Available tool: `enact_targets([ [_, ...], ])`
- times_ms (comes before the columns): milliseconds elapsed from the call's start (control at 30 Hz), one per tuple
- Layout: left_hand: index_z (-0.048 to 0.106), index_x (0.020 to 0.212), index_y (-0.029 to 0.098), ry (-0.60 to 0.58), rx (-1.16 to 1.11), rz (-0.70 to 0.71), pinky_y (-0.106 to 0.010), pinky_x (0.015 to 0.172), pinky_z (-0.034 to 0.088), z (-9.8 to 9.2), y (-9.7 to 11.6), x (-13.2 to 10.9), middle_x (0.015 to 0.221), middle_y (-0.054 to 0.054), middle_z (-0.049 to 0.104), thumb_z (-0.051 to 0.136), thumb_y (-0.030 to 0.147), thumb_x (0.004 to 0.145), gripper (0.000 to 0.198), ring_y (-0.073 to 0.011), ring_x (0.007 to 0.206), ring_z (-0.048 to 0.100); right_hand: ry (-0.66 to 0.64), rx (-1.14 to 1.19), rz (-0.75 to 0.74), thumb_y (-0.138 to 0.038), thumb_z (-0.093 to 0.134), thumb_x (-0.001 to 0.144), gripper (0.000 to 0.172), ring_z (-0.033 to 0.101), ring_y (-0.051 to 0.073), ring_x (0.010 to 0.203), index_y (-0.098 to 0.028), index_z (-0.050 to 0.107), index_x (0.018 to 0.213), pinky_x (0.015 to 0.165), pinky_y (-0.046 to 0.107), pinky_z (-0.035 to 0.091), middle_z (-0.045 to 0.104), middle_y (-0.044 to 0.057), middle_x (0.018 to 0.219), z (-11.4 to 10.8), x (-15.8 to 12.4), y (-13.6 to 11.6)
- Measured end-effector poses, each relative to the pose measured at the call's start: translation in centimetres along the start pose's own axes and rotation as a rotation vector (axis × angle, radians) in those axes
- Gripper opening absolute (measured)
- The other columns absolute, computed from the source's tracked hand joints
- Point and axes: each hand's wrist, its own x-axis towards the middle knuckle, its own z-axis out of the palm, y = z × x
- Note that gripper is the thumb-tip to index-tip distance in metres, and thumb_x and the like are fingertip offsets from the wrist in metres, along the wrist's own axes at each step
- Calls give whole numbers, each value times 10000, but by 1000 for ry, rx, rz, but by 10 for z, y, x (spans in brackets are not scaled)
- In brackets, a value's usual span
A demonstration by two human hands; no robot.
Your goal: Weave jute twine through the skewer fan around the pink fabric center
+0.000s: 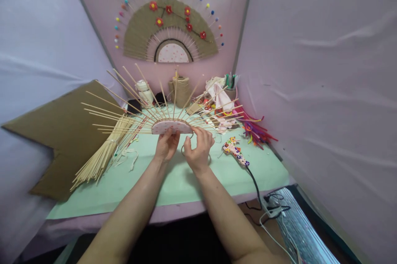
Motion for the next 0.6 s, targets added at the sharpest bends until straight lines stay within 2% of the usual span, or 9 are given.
enact_targets([
  [100,658,777,166,-7,2,6,-190,724,534,0,0,0,762,20,716,819,90,609,245,-86,730,670,-5,1,4,-293,511,875,269,559,241,1041,-200,602,1110,932,431,410,653,86,1055,-1,0,-1],
  [300,654,778,161,-6,11,17,-200,732,537,1,0,-1,753,18,706,817,90,611,243,-85,722,666,66,13,-15,-285,522,866,302,544,256,1073,-191,577,1148,961,462,401,620,114,1093,-3,1,-3],
  [600,677,797,155,-112,124,23,-242,786,537,1,-3,-4,836,-15,725,828,126,598,252,-126,826,676,33,48,-52,-255,503,869,279,554,245,1071,-199,584,1130,952,445,404,639,97,1089,-5,3,-4],
])
